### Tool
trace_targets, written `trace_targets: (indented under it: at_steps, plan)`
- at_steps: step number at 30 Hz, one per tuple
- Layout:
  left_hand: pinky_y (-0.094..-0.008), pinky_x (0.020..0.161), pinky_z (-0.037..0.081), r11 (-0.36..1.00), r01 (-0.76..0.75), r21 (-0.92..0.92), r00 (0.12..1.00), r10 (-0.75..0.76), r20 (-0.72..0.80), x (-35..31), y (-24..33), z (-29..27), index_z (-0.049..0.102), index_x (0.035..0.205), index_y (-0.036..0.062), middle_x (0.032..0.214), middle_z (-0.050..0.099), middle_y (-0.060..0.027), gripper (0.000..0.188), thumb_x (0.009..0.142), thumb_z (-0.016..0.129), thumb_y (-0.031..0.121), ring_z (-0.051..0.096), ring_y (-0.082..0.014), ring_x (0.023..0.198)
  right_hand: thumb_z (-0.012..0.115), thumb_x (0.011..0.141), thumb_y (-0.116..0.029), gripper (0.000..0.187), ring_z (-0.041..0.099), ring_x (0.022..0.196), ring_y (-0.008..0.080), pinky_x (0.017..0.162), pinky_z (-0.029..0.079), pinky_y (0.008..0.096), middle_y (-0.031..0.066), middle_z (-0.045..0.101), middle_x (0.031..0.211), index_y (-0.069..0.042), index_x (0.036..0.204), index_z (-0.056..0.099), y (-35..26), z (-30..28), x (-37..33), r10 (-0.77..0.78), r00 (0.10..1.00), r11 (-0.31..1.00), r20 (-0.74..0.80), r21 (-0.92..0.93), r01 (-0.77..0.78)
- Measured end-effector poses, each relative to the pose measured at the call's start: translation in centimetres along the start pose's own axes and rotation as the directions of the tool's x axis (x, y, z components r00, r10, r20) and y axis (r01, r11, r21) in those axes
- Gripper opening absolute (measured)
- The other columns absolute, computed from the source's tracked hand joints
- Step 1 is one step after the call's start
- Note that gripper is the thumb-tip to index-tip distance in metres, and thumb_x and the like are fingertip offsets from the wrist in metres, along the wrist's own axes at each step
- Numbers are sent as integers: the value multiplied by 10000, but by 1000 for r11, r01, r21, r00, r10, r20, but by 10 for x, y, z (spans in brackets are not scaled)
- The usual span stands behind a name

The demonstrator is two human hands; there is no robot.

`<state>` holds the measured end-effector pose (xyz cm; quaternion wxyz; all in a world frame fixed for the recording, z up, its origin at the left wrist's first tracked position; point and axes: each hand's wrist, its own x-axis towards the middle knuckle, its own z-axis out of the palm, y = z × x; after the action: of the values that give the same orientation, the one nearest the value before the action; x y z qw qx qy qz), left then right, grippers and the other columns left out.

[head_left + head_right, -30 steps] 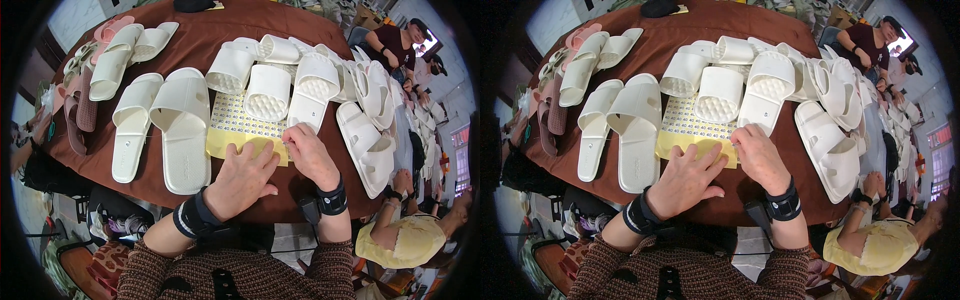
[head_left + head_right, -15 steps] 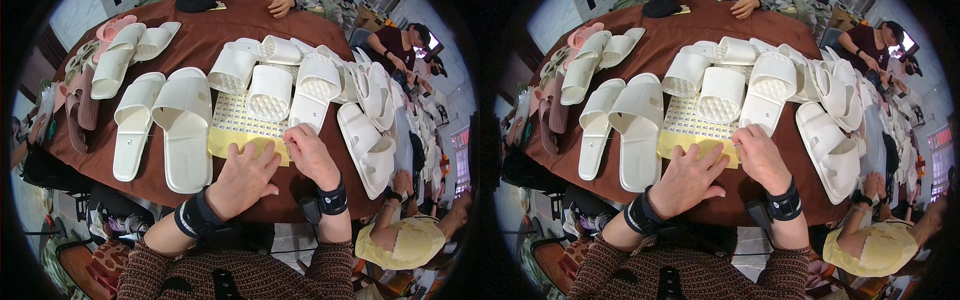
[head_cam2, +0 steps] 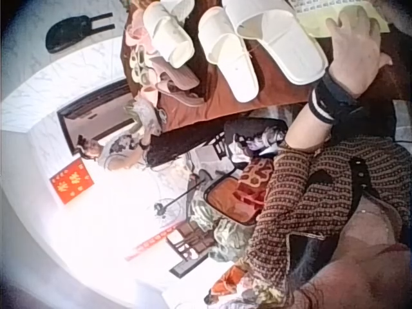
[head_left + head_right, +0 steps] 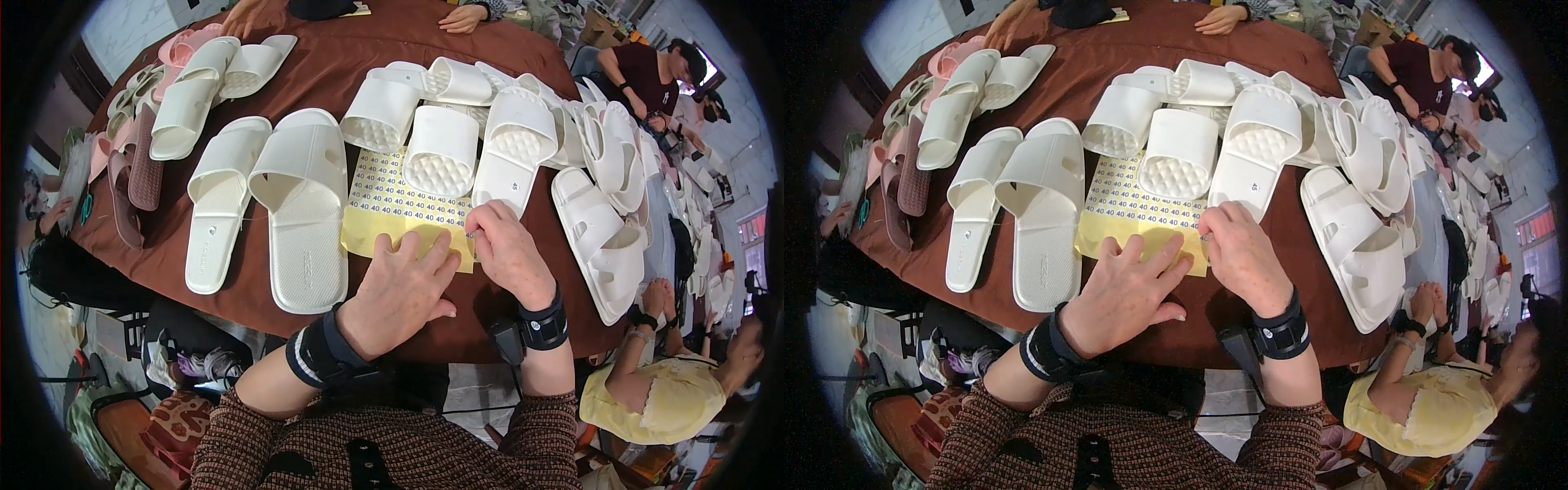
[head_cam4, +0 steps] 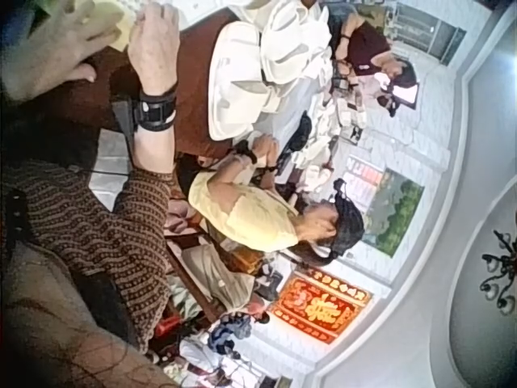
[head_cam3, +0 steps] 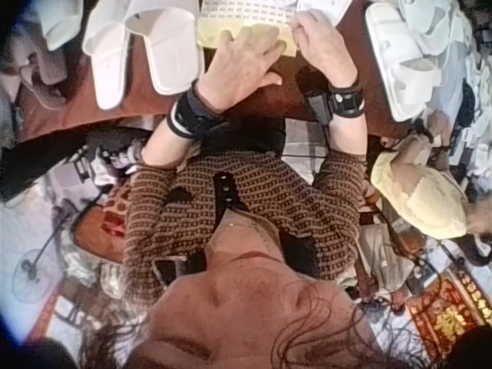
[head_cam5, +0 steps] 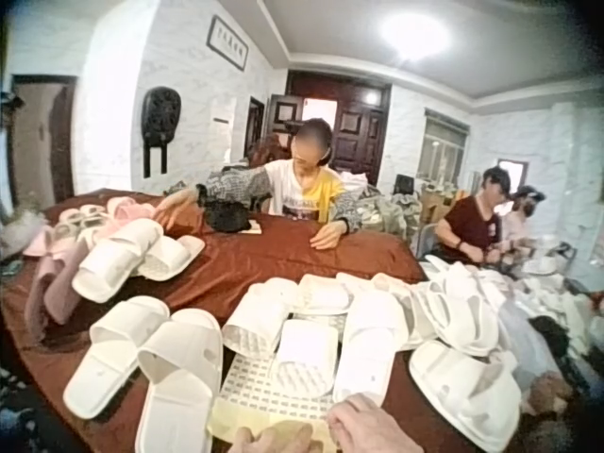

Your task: Applying size labels and inspecting slippers in a manufacturing workshop.

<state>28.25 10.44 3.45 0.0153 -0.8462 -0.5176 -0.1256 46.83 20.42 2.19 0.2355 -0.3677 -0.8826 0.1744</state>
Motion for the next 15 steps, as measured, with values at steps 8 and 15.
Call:
trace_targets:
  at_steps: [8, 15]
  plan:
    - [-405, 759, 394, 1000, -5, 6, 1000, 5, -16, -1, -1, 2, 582, 1244, 138, 1313, 529, -37, 625, 746, 724, 487, 498, -225, 934, 548, 813, 40, 146, 542, 908, 369, 769, 472, 447, 159, 534, 920, -40, 932, 529, -1, 2, 0, 24, 1000, 999, -10, 31, -24]
    - [-405, 759, 395, 1000, 1, 10, 1000, -1, 5, -1, 0, 0, 579, 1248, 139, 1319, 526, -40, 621, 753, 721, 485, 500, -226, 935, 553, 798, 34, 151, 545, 901, 374, 764, 474, 443, 161, 540, 919, -33, 930, 523, 3, 2, -2, 7, 1000, 1000, 4, 18, -7]
